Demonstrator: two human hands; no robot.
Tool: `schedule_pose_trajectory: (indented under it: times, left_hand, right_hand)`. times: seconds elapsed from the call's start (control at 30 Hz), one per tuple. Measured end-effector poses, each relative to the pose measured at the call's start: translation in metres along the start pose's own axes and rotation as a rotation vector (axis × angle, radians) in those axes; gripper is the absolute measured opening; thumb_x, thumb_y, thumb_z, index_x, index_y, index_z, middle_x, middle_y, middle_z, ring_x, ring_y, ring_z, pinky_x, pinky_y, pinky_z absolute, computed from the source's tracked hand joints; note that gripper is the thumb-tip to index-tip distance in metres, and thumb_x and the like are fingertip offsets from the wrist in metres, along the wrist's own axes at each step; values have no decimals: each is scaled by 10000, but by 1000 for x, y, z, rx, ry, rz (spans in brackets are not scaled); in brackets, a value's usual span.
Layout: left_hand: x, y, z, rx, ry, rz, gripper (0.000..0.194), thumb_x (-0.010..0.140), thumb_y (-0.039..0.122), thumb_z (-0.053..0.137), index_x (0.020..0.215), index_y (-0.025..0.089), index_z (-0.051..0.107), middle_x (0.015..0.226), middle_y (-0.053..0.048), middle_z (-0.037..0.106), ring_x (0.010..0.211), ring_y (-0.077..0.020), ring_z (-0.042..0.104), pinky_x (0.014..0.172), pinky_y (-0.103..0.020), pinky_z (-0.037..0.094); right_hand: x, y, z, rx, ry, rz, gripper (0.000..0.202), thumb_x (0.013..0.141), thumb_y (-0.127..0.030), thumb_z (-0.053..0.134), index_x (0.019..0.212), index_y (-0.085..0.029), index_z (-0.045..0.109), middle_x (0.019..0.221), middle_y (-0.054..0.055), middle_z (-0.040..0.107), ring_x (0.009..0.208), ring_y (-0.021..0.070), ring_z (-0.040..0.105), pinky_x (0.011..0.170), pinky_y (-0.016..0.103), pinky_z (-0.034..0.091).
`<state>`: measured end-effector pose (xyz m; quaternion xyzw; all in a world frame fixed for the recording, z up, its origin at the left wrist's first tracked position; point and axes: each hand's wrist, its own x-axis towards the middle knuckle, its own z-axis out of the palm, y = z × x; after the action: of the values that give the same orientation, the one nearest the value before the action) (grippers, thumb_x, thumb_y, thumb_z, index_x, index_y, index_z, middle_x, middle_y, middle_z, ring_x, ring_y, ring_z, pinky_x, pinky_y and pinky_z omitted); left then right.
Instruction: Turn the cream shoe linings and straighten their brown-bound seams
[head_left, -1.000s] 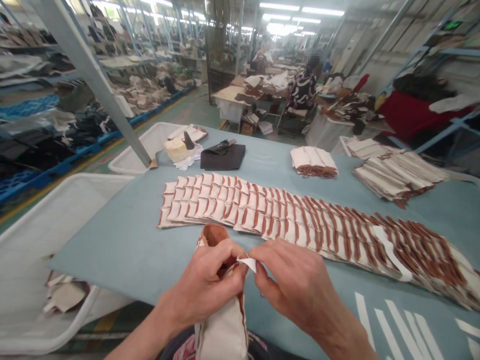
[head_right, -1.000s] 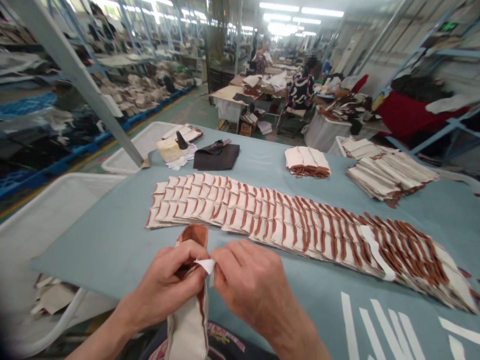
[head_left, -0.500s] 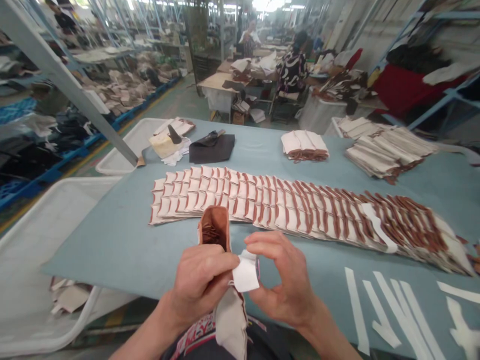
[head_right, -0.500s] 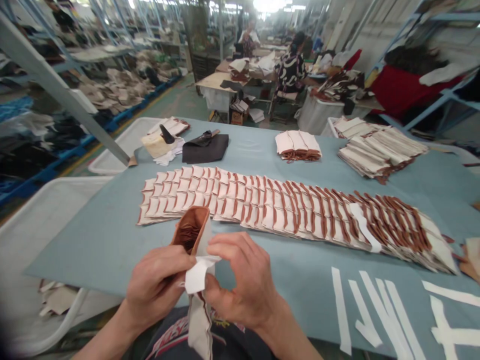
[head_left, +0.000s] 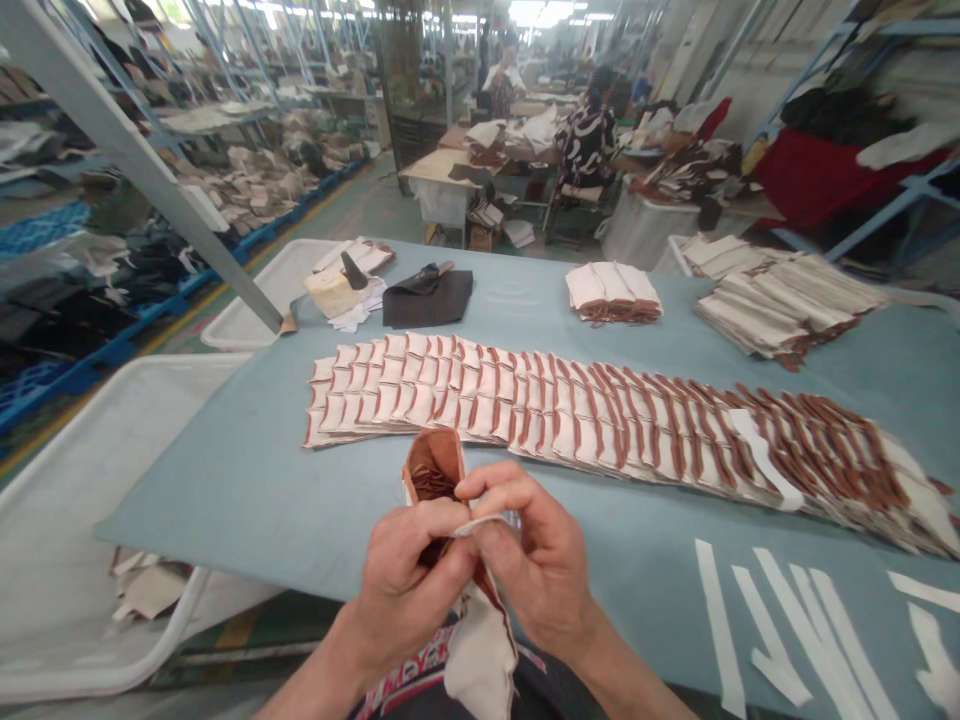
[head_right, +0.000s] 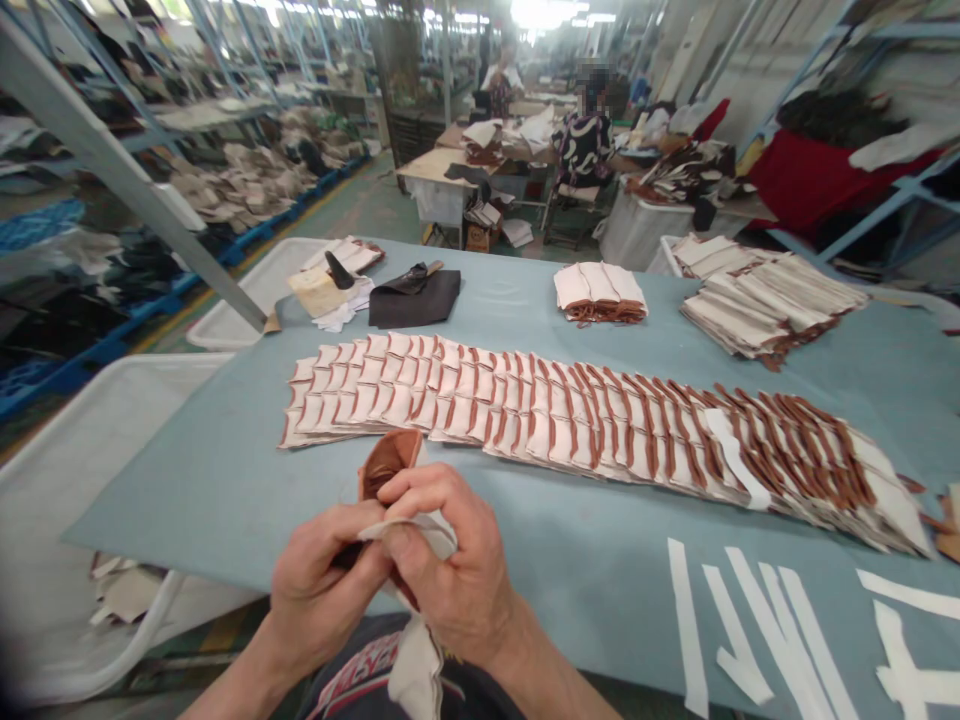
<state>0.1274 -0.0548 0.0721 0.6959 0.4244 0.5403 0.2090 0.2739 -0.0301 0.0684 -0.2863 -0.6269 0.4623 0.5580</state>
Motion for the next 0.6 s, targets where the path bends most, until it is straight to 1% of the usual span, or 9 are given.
schedule_pose_trajectory:
  times: [0.07,0.13,0.2,0.27,0.33,0.4,0.5,0.6]
  left_hand:
    - [-6,1,1,-40,27,-152,124,900,94,635,880,213,663,677,47,683,528,-83,596,542,-161,453]
    - [-11,1,2,-109,41,-313,78,922,154,628,867,205,649,635,55,621,492,-78,535,494,-160,413]
    - [-14,0,3,-179,40,-453,109,937,224,620,833,194,607,585,72,527,462,-74,461,466,-166,372]
    - [-17,-1,3,-219,46,-550,156,944,278,611,822,193,565,593,72,488,478,-82,449,478,-179,371]
    - [-19,-2,2,-223,72,-608,190,944,313,617,820,200,528,614,71,472,501,-89,449,498,-190,377]
    - [-20,-4,0,-208,110,-643,242,943,336,629,795,207,488,627,73,441,515,-90,427,508,-195,367]
    - [-22,-8,-5,-180,151,-658,319,957,398,625,762,210,456,647,69,417,525,-94,380,515,-210,360]
    - [-24,-15,-9,-151,192,-630,371,1028,502,474,800,210,491,733,22,501,634,-140,483,589,-249,421]
  right_hand:
    - [0,-1,7,17,53,110,147,990,-302,584,891,-210,641,951,46,700,879,171,664,829,296,545]
    - [1,-4,14,33,72,249,196,980,-330,581,844,-198,630,852,28,684,786,159,642,759,272,542]
    - [2,-7,18,42,71,370,242,967,-371,583,814,-188,627,771,13,665,708,149,612,692,257,533]
    - [4,-7,21,36,69,446,264,955,-399,586,819,-179,637,737,9,664,668,144,596,646,248,523]
    - [7,-4,22,-8,78,461,270,949,-407,590,822,-173,640,733,11,672,661,142,601,636,244,520]
    - [8,2,18,-86,92,432,278,957,-414,576,824,-177,629,706,6,668,634,141,607,618,242,514]
    - [3,14,11,-274,116,379,273,975,-426,554,863,-185,617,680,6,684,612,154,641,620,257,518]
    - [-12,26,7,-450,113,360,264,1003,-409,511,873,-197,601,721,22,723,673,175,694,676,276,529]
